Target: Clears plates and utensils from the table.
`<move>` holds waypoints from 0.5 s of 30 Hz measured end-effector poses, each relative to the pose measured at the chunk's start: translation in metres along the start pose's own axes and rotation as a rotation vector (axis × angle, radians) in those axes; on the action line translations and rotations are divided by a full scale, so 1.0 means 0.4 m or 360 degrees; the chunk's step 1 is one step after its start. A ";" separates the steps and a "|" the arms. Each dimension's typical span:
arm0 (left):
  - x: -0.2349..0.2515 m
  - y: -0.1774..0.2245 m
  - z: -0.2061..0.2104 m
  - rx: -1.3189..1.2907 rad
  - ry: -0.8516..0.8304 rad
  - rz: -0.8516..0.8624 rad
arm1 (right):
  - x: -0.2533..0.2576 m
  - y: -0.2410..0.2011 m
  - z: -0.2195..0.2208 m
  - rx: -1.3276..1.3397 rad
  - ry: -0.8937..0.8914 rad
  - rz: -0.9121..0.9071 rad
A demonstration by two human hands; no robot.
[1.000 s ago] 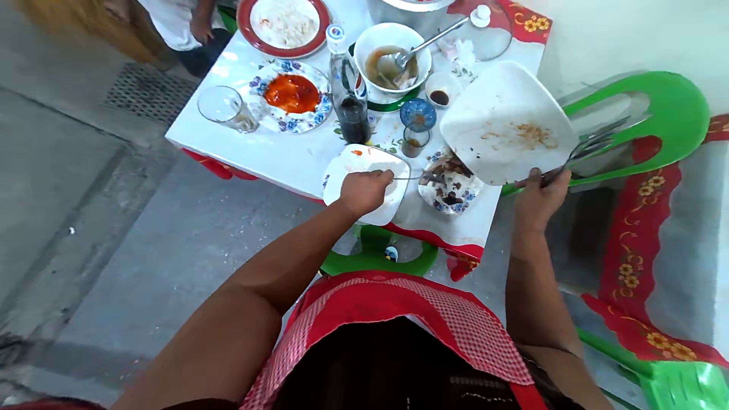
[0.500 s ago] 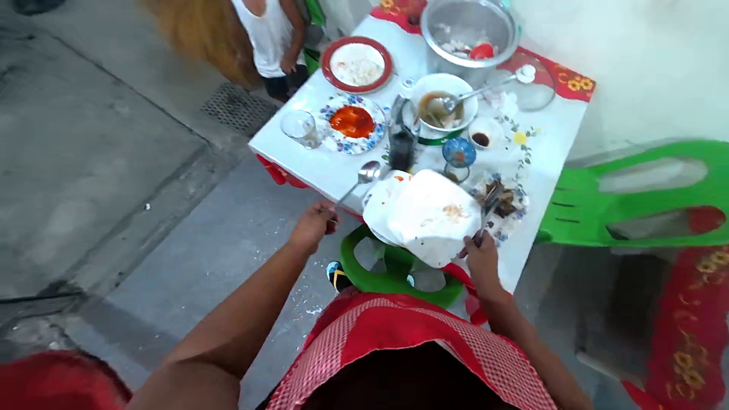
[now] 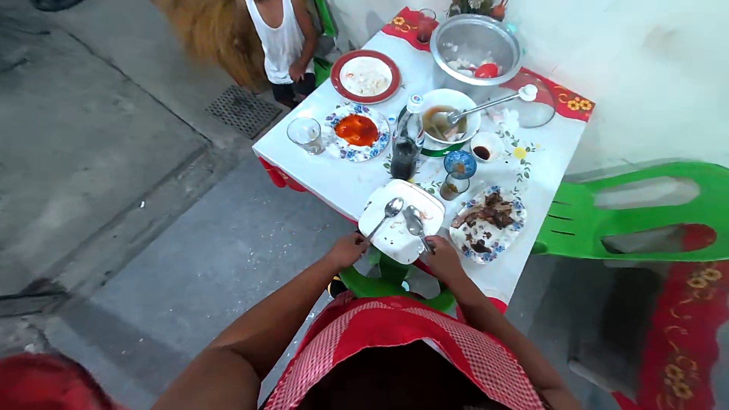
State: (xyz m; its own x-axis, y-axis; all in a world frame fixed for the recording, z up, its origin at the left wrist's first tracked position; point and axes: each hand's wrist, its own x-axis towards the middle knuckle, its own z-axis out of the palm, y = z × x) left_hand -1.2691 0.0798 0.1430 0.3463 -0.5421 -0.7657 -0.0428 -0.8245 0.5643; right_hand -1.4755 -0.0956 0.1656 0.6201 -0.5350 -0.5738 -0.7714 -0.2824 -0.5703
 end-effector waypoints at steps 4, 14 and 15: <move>0.015 0.032 0.009 0.0201 -0.0046 -0.0011 | -0.002 0.018 -0.031 0.0124 -0.0018 0.0011; 0.031 0.030 0.005 0.0337 -0.0103 0.0036 | -0.044 0.340 -0.073 0.0992 0.0923 0.0637; 0.030 0.028 0.006 0.0353 -0.0102 0.0041 | -0.045 0.336 -0.063 0.1183 0.0913 0.0648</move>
State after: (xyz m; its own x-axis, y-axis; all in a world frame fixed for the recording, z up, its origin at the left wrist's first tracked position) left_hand -1.2675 0.0636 0.1394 0.2826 -0.5666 -0.7741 -0.2580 -0.8221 0.5075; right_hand -1.5940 -0.1443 0.1140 0.0180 -0.8356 -0.5490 -0.5032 0.4669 -0.7272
